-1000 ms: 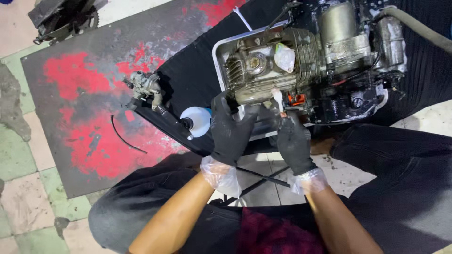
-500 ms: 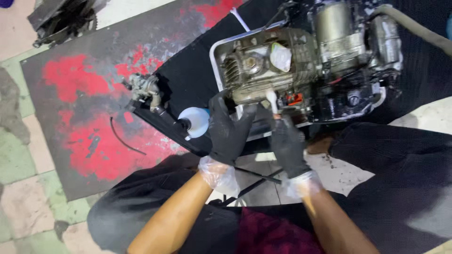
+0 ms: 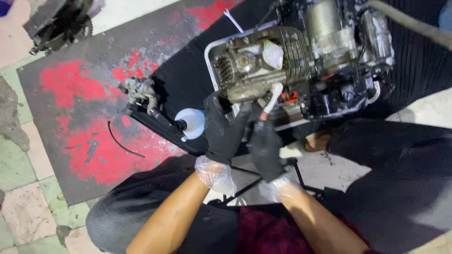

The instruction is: The person scrubs a disassembled engine block with a toothbrush and cleaning solution. They focus on the cylinder head and cooling fins, repeatedly applying liquid from a spray bottle and scrubbing the metal surfaces.

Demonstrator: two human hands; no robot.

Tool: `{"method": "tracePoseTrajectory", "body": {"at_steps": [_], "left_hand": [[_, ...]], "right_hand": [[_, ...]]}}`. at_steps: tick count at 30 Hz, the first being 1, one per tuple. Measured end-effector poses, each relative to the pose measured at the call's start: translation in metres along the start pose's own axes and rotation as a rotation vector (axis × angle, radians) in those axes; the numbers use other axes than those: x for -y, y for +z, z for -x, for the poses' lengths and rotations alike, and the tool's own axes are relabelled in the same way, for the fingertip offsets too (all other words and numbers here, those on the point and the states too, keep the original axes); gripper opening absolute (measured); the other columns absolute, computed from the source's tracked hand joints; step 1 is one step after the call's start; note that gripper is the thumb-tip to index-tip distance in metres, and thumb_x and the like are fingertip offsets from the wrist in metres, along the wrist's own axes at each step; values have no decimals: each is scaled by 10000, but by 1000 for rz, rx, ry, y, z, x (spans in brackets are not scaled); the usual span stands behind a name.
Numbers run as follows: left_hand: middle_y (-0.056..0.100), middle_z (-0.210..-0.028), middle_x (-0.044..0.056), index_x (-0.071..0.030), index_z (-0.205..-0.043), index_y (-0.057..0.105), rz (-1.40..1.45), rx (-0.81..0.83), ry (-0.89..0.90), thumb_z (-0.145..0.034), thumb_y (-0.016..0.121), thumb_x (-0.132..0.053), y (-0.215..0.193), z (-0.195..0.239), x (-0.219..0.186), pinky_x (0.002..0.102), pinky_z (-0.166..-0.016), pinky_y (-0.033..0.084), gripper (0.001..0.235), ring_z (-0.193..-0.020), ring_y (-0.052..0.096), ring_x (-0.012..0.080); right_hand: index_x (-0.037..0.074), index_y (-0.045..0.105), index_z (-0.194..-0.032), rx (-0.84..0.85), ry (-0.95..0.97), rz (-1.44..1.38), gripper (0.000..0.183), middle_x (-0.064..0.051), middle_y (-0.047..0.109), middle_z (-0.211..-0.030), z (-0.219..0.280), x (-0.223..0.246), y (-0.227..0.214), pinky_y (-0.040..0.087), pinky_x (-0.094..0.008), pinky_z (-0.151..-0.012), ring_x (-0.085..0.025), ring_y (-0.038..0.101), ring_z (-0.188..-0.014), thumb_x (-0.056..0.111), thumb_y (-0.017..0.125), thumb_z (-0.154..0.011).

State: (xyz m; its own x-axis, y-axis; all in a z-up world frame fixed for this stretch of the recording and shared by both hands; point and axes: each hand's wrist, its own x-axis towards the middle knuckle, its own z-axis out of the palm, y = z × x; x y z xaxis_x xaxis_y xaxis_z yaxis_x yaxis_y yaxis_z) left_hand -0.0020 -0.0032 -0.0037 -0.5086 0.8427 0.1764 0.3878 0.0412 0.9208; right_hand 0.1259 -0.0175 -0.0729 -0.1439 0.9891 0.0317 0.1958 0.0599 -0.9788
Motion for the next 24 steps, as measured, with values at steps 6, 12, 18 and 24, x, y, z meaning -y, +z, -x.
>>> {"method": "tracePoseTrajectory", "body": {"at_steps": [6,12,18,24], "left_hand": [[615,-1153,110,-3,-1281,562,12,11,18,-903,815,-168,-2,-1,0,331,-877,561,484,-999,653,199],[672,-1086,91,1,-1257,562,148,113,-140,-903,774,-177,-13,-6,-11,323,-851,564,450,-937,668,167],[688,-1072,97,10,-1244,601,109,136,-197,-954,715,-166,-21,-5,-15,328,-816,563,358,-910,673,158],[667,-1158,116,20,-1279,583,160,144,-120,-1011,701,-175,-16,-8,-14,330,-904,545,352,-1026,654,162]], "right_hand": [[-34,651,-1158,-37,350,45,259,-187,672,-900,2,-22,24,502,-380,-758,-259,633,-812,153,485,-1093],[5,602,-1266,36,205,-373,280,-107,677,-1152,6,-29,51,500,-305,-928,-146,622,-1072,162,489,-1064],[22,584,-950,-64,304,-229,400,-21,542,-793,-16,8,27,448,-257,-689,-106,498,-742,309,425,-1178],[53,539,-857,137,463,-334,394,4,525,-602,-21,56,-20,440,-280,-465,-97,524,-491,343,418,-1094]]}}
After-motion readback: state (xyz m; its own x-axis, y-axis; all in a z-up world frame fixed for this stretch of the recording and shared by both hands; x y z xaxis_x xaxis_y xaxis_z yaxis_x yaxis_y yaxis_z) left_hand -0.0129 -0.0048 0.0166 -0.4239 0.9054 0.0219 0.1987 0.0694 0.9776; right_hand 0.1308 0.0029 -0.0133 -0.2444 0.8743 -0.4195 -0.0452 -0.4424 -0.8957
